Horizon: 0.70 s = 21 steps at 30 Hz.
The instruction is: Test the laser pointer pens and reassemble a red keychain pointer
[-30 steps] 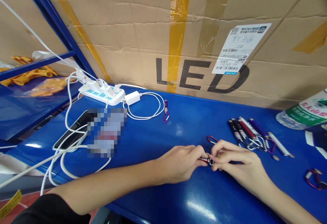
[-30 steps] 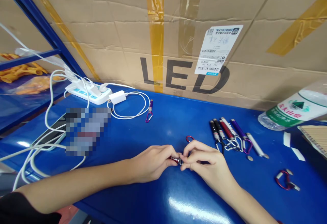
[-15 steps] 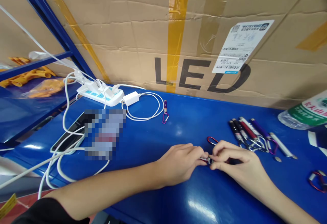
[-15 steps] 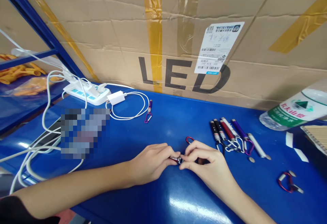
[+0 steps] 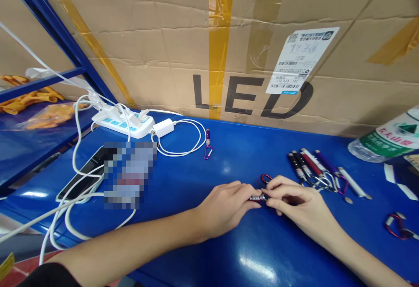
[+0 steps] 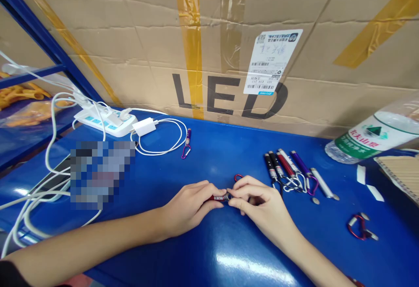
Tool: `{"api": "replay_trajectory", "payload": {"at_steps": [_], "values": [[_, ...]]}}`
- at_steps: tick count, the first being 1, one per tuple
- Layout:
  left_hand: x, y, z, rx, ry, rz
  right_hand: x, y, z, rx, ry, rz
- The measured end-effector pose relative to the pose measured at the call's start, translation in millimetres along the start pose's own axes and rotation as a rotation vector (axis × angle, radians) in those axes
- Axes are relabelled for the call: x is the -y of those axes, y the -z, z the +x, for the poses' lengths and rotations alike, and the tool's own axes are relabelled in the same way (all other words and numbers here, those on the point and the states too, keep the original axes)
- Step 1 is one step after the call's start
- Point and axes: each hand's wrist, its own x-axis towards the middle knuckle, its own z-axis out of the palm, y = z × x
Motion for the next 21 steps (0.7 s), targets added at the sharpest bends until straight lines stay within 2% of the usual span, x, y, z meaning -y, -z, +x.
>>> {"api": "replay_trajectory", "payload": {"at_steps": [12, 21], "values": [[1.0, -0.8, -3.8, -0.086, -0.056, -0.058, 3.4, -0.1, -1.8, 0.029, -0.006, 0.043], [-0.7, 1.3, -3.4, -0.088, 0.009, -0.103, -0.3, -4.1, -3.8, -0.016, -0.037, 0.096]]}}
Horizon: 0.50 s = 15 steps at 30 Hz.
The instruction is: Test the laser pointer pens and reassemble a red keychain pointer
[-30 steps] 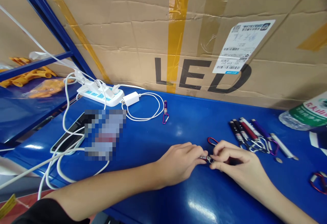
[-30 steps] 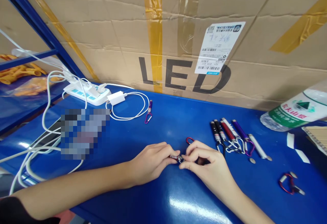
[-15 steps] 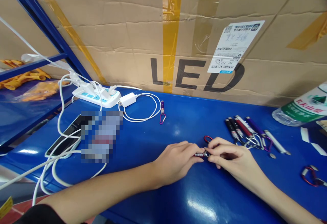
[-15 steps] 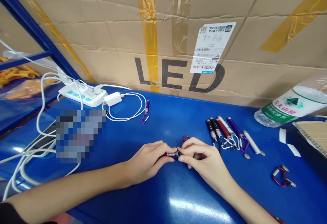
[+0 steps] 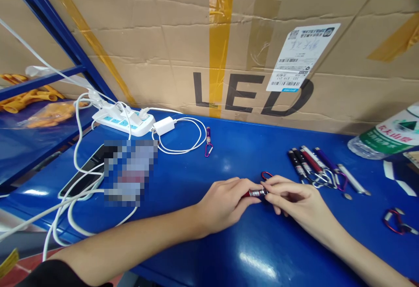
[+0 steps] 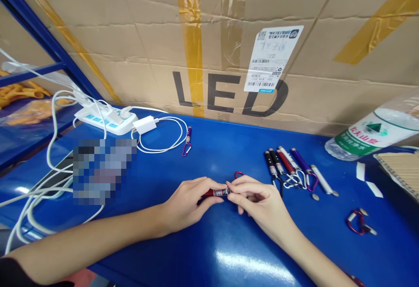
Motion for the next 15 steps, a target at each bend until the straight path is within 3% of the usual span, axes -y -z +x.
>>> {"api": "replay_trajectory", "payload": {"at_steps": [9, 15], "values": [[-0.4, -1.6, -0.2, -0.063, 0.056, 0.072, 3.4, -5.8, -1.5, 0.011, 0.075, -0.034], [-2.0, -1.5, 1.4, -0.058, 0.060, 0.024, 3.4, -6.1, -2.4, -0.031, 0.007, -0.027]]}}
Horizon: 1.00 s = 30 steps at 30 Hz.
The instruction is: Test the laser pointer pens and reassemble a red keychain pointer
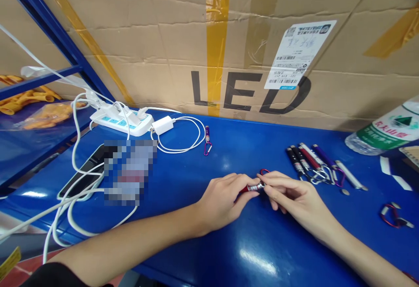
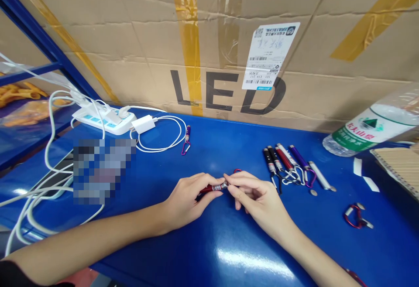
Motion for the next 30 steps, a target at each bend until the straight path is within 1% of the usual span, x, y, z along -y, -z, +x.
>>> {"api": "replay_trajectory", "payload": {"at_steps": [3, 6, 14, 18, 23, 30], "values": [[-1, 0.2, 0, -0.015, 0.005, -0.027, 1, -1, 1, -0.021, -0.018, 0.026], [-1, 0.4, 0, -0.005, 0.020, -0.028, 3, -1, 3, -0.043, -0.016, 0.028], [-2, 1.8, 0, 0.000, 0.069, -0.045, 1, 3, 5, -0.018, -0.090, -0.067], [-3, 2.9, 0, 0.005, 0.062, -0.058, -1, 3, 5, -0.023, -0.046, -0.001], [-1, 2.8, -3, 0.018, 0.050, -0.037, -1, 3, 3, 0.038, -0.039, 0.054], [1, 1.7, -4, 0.024, 0.015, -0.038, 10, 0, 3, 0.058, -0.039, 0.109]]}}
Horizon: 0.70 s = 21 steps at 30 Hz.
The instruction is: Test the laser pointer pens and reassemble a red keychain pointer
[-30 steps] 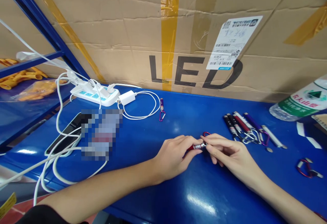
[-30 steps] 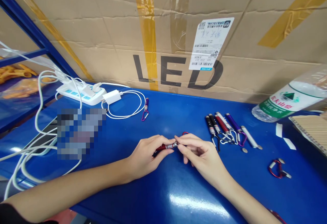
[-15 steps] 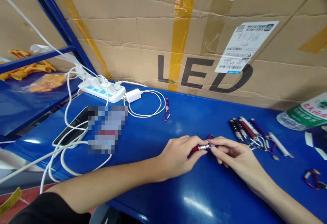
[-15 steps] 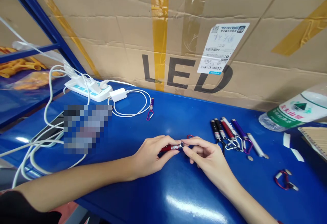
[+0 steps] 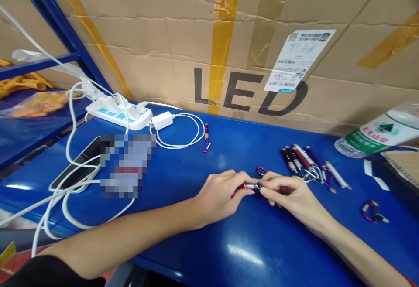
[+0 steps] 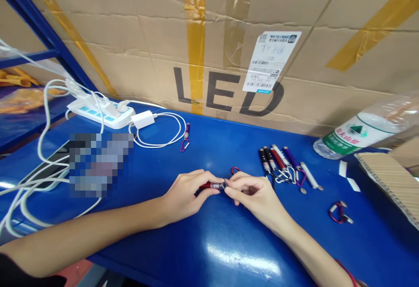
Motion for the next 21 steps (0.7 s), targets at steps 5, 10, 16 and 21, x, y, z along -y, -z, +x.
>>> {"api": "replay_trajectory", "payload": {"at_steps": [5, 10, 16, 21], "values": [[2.0, -2.5, 1.6, -0.004, -0.020, 0.004, 0.1, -0.7, 1.0, -0.001, 0.014, 0.057], [4.0, -1.9, 2.3, 0.003, -0.058, 0.025, -4.5, 0.9, -1.0, 0.005, 0.030, 0.052], [2.8, -1.0, 3.8, 0.041, -0.054, 0.028, -3.8, 0.8, -1.8, -0.013, 0.065, -0.002], [1.7, -2.7, 4.4, 0.008, -0.077, 0.020, -1.9, 0.2, 0.5, -0.039, 0.053, -0.053]]}}
